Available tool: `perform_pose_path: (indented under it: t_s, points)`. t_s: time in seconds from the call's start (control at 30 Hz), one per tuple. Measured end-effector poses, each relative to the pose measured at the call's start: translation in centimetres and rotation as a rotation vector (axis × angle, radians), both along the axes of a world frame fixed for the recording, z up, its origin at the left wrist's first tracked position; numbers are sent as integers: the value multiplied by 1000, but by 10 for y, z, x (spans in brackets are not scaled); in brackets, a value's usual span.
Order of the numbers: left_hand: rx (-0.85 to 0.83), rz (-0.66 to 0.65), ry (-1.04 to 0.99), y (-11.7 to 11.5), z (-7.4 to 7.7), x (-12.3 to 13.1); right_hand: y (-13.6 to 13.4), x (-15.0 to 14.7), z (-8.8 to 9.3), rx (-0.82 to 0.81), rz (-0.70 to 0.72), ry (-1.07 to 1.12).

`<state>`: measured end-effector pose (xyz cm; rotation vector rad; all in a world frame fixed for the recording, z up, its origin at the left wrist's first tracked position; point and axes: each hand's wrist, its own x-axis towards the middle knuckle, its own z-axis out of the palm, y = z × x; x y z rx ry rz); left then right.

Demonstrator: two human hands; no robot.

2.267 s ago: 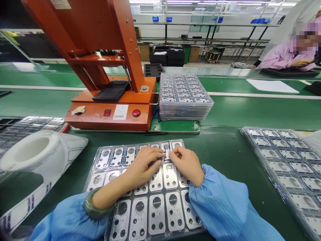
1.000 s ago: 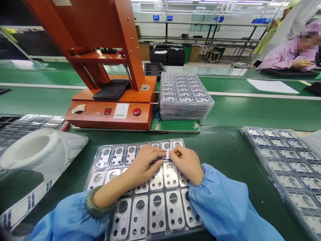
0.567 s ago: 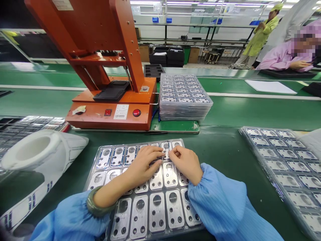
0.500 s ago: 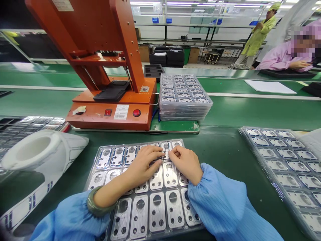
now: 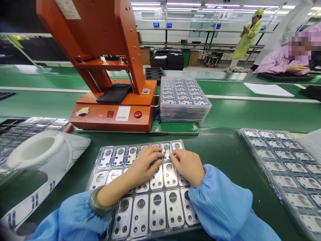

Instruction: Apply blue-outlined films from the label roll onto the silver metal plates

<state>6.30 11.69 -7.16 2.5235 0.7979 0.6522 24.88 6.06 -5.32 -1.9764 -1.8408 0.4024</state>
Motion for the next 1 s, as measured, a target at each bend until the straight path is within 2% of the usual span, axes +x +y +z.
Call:
perform_pose_path:
  t_s: [0.4,1.0]
  points:
    - [78,10,7,-1,-1,1,-2,5,0,-20,61,-13]
    - [172,51,54,-3,-5,0,2,0,1,-91,1,0]
